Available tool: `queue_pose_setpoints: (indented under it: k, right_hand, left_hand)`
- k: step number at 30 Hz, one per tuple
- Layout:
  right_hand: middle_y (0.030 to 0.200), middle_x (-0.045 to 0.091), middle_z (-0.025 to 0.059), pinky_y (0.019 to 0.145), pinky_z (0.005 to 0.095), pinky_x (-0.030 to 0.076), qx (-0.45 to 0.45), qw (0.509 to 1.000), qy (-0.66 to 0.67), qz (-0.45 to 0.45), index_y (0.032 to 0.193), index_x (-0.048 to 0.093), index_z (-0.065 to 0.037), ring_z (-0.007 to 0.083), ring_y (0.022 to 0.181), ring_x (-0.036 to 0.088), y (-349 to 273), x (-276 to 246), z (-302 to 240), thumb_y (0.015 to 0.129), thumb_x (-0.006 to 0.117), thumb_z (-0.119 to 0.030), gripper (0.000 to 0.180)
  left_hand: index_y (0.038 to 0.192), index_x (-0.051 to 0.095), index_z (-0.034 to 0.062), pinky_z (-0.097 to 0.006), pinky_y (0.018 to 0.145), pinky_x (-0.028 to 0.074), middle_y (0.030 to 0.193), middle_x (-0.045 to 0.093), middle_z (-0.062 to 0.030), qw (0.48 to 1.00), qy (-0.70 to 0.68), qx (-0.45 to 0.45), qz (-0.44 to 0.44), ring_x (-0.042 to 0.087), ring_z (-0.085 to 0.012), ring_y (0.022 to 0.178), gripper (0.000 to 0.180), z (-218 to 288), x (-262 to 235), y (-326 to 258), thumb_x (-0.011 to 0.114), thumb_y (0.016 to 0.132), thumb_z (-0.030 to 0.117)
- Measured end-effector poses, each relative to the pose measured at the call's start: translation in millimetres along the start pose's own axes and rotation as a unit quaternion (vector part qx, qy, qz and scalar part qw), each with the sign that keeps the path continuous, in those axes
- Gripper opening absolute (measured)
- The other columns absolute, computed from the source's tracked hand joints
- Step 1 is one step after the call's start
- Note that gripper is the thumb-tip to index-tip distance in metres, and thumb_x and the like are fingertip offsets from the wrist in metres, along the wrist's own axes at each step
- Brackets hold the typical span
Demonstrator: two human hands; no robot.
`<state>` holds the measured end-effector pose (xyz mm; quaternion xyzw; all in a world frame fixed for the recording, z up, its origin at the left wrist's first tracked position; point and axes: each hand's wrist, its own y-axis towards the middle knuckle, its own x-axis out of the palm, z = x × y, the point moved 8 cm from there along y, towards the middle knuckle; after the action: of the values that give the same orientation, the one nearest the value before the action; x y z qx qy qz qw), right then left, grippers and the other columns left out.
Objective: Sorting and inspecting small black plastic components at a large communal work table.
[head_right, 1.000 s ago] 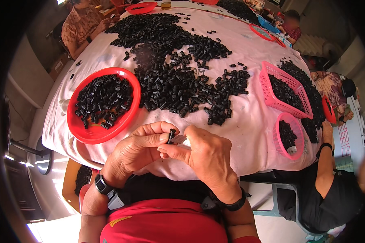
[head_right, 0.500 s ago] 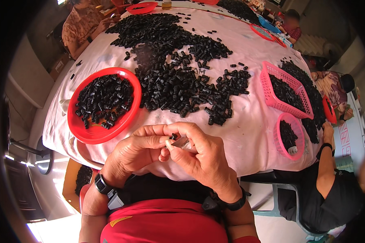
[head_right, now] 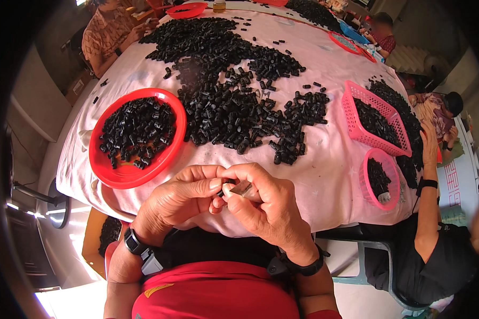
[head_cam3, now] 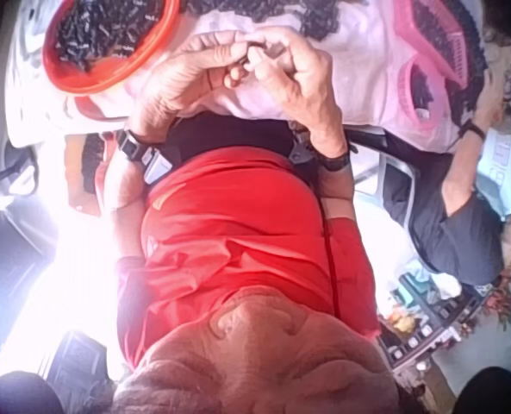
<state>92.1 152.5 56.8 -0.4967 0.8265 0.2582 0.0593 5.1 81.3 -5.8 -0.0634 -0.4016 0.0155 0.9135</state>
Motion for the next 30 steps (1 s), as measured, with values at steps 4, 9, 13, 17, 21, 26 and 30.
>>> queue_pose_setpoints:
  k: [4, 9, 13, 17, 21, 26, 30]
  right_hand:
    - [0.081, 0.072, 0.0099, 0.069, 0.0256, 0.054, 0.001, 1.0, 0.003, 0.001, 0.113, 0.058, 0.002, 0.0147, 0.08, 0.072, 0.3, -0.4, 0.8, 0.093, 0.062, -0.012, 0.025]
    - [0.078, 0.072, 0.0095, 0.069, 0.0254, 0.054, 0.0, 1.0, 0.013, 0.001, 0.113, 0.058, 0.002, 0.014, 0.079, 0.071, 0.3, -0.4, 2.7, 0.092, 0.062, -0.01, 0.024]
    - [0.076, 0.072, 0.0094, 0.068, 0.0245, 0.053, -0.003, 1.0, 0.022, -0.002, 0.113, 0.058, 0.002, 0.0138, 0.077, 0.071, 0.8, 0.2, 2.0, 0.092, 0.06, -0.007, 0.023]
    - [0.075, 0.072, 0.0098, 0.067, 0.0237, 0.053, 0.008, 1.0, 0.015, 0.01, 0.112, 0.059, 0.002, 0.0131, 0.075, 0.072, 2.0, -0.1, -0.2, 0.091, 0.06, -0.006, 0.022]
    - [0.075, 0.072, 0.0102, 0.067, 0.0236, 0.053, 0.011, 1.0, 0.003, 0.009, 0.111, 0.059, 0.002, 0.013, 0.074, 0.072, 1.2, -1.5, 1.6, 0.091, 0.06, -0.006, 0.021]
    - [0.075, 0.072, 0.0099, 0.067, 0.0237, 0.054, 0.007, 1.0, 0.013, 0.01, 0.11, 0.059, 0.003, 0.0129, 0.075, 0.071, 1.4, -0.7, 0.3, 0.093, 0.061, -0.008, 0.02]
    - [0.076, 0.072, 0.0103, 0.067, 0.0238, 0.054, 0.008, 1.0, 0.019, 0.006, 0.109, 0.059, 0.003, 0.0128, 0.076, 0.071, 1.2, 0.1, 0.8, 0.093, 0.06, -0.008, 0.02]
  left_hand:
    - [0.115, 0.063, 0.0018, -0.02, 0.07, 0.046, 0.094, 0.062, 0.0014, 1.0, 0.012, 0.003, 0.003, 0.055, -0.0049, 0.075, 0.027, 0.7, -1.1, 0.5, 0.065, 0.094, 0.019]
    - [0.115, 0.062, 0.0009, -0.02, 0.068, 0.044, 0.094, 0.063, 0.0005, 1.0, 0.017, 0.006, 0.003, 0.055, -0.0046, 0.075, 0.026, 1.7, -0.8, 1.2, 0.065, 0.094, 0.016]
    - [0.114, 0.062, 0.0005, -0.02, 0.069, 0.044, 0.094, 0.063, 0.0001, 1.0, 0.008, 0.004, 0.014, 0.055, -0.0047, 0.074, 0.026, 1.6, -1.7, 1.2, 0.064, 0.094, 0.016]
    - [0.113, 0.063, 0.0011, -0.02, 0.069, 0.045, 0.093, 0.063, -0.0003, 1.0, 0.007, 0.013, -0.002, 0.055, -0.0051, 0.074, 0.025, 1.9, 0.7, 1.1, 0.064, 0.094, 0.018]
    - [0.112, 0.063, 0.0017, -0.021, 0.069, 0.045, 0.093, 0.063, -0.0005, 1.0, 0.025, 0.016, -0.01, 0.054, -0.0052, 0.074, 0.025, 2.0, 1.9, 1.8, 0.064, 0.095, 0.02]
    - [0.112, 0.063, 0.0014, -0.02, 0.07, 0.045, 0.094, 0.063, -0.0009, 1.0, 0.005, 0.004, -0.018, 0.054, -0.005, 0.074, 0.025, 1.5, 2.4, 0.8, 0.063, 0.095, 0.02]
    - [0.112, 0.063, 0.0008, -0.02, 0.071, 0.045, 0.095, 0.063, -0.0016, 1.0, 0.011, 0.003, -0.018, 0.054, -0.0054, 0.074, 0.025, 2.0, 2.5, -0.2, 0.063, 0.095, 0.019]
